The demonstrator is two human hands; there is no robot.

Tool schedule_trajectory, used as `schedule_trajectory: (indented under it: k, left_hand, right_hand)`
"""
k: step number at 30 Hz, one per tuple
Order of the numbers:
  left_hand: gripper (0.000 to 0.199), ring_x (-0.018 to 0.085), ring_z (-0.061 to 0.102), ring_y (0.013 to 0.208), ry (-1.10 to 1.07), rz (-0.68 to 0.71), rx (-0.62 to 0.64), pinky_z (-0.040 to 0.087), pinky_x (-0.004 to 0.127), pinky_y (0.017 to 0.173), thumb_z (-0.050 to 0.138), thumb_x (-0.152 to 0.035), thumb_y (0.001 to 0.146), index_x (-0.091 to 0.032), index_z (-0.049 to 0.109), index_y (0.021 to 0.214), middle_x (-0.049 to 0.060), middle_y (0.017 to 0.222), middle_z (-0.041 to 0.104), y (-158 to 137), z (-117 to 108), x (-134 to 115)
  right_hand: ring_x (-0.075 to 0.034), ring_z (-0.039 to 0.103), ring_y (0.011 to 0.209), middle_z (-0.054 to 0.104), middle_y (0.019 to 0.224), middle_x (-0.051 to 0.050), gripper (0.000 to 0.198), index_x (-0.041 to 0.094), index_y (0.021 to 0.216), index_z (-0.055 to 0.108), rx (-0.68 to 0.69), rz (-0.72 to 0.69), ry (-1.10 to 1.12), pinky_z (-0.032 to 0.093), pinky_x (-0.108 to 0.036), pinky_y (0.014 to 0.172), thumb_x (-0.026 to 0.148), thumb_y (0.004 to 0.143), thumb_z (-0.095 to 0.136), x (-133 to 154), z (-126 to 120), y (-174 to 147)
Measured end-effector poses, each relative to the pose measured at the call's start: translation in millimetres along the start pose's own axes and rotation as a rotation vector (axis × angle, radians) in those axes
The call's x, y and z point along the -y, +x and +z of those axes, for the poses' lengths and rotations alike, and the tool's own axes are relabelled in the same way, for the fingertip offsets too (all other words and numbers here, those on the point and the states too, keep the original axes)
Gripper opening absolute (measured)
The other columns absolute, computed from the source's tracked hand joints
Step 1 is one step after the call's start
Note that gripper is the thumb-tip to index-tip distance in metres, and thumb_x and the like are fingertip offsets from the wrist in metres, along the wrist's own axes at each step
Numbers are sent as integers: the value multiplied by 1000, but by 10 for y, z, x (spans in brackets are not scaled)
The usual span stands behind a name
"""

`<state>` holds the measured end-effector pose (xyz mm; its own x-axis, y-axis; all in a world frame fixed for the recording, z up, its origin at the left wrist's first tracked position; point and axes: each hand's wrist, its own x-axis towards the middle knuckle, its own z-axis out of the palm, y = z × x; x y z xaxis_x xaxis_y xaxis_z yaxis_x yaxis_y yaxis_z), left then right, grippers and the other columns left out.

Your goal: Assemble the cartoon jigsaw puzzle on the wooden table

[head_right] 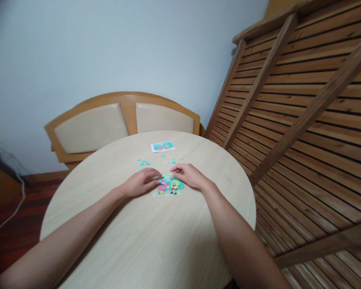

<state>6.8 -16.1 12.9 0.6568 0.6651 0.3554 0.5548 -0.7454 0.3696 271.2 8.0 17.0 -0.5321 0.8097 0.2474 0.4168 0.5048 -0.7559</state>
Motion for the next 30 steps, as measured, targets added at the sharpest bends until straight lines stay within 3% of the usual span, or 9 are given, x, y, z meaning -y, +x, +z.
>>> schedule_trajectory:
  k: [5,10,14,20,30]
  left_hand:
    - [25,19,66,90,-214,-133,-35,50,30,85,55,-35,95,-19,70,107,6,102,73,61,30,-154]
    - [24,17,64,79,-266,-175,-37,48,28,76,56,-33,93,-18,72,102,5,93,74,91,76,-175]
    - [25,15,60,72,-277,-191,-42,46,26,68,54,-30,92,-16,72,103,4,86,72,85,60,-122]
    - [27,15,60,74,-283,-192,-10,46,25,67,54,-26,87,-16,75,100,6,90,72,60,-15,-49]
    - [17,12,54,62,-378,-286,50,42,22,60,60,-26,81,-13,70,82,3,72,67,32,10,9]
  right_hand:
    - [-17,68,84,73,88,-4,22,17,99,67,22,-25,58,51,-27,75,34,84,69,139,171,20]
    - [-17,67,83,72,88,-3,23,18,99,64,-8,-62,64,50,-28,76,34,84,70,179,238,42]
    - [-18,66,89,71,96,-5,24,18,103,66,-3,-113,-6,49,-30,82,33,85,68,224,217,25]
    - [-23,61,107,69,112,-6,44,22,115,68,102,-176,-203,44,-34,96,41,76,78,219,185,-21]
    - [-23,62,101,71,105,-8,32,21,108,74,102,-212,-296,44,-36,94,40,83,73,52,166,28]
